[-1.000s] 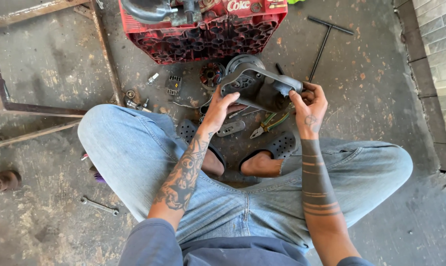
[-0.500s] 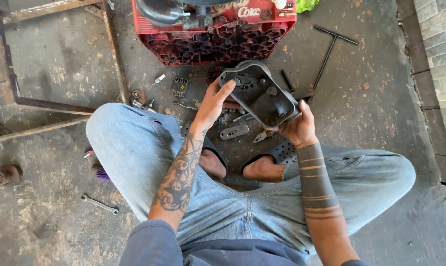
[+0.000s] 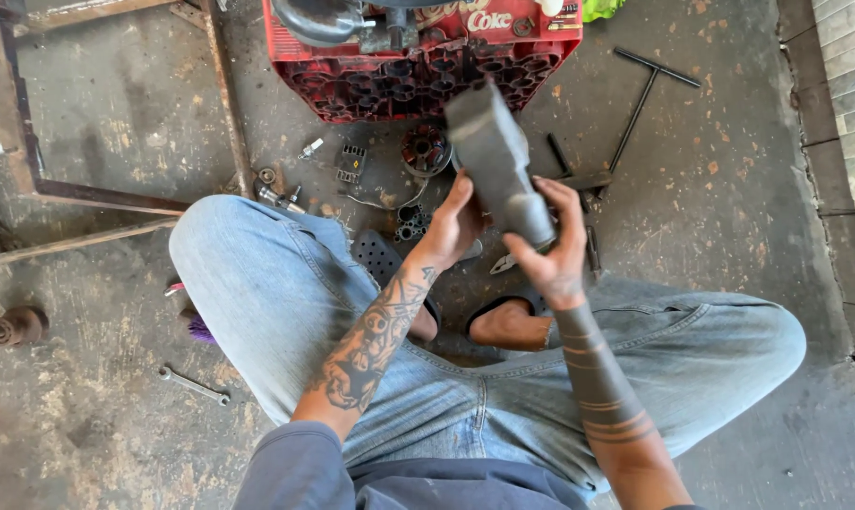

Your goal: Cleaning a metal engine component using a brush and cleaning solution

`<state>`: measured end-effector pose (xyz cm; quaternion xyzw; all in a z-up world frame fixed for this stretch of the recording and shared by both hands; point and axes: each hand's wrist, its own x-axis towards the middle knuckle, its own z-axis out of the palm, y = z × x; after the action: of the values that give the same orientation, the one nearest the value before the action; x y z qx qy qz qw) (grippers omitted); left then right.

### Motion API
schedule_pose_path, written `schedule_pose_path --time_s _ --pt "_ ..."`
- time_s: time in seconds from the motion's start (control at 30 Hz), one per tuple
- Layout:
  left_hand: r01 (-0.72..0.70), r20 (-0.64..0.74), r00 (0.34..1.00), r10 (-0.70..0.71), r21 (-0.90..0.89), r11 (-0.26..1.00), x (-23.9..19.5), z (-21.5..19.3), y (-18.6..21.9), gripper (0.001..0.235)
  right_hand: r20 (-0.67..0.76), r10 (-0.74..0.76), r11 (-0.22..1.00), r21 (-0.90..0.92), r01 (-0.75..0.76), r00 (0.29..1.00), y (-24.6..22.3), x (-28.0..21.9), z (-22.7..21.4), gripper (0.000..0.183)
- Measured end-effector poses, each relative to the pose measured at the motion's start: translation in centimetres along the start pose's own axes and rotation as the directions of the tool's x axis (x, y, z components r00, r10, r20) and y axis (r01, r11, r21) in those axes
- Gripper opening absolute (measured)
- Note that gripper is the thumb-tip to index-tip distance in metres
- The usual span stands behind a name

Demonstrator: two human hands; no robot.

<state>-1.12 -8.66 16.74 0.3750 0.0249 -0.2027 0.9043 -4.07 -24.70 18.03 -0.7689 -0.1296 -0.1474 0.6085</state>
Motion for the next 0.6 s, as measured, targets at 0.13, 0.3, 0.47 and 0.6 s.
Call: schedule_pose_path --time_s 0.13,0.3,0.47,0.6 --pt "-0.079 -0.257 0.966 -0.001 -0.298 0.951 0.5 -1.7 -0.9 0.073 0.12 -0.167 0.972 -0.145 0.184 0.979 0.3 -0.9 2.0 0.077" --pt "-0.242 -0.525 0.85 0.041 -0.321 0.916 -0.7 -2.4 3.1 0.064 0.122 -0.161 0.985 -0.045 0.167 0.979 0.3 1.9 -0.9 0.064" --pt "-0.332 -0.582 0.806 0.106 -0.297 0.895 -3.6 -1.9 6.3 0.065 -0.166 0.293 0.95 -0.061 -0.306 0.942 13.5 -0.5 -8.4 0.033" --pt "-0.439 -0.656 0.741 0.144 -0.312 0.843 -5.0 -3.1 7.6 0.062 -0.278 0.456 0.784 -0.324 -0.529 0.846 27.6 -6.5 -10.8 0.027"
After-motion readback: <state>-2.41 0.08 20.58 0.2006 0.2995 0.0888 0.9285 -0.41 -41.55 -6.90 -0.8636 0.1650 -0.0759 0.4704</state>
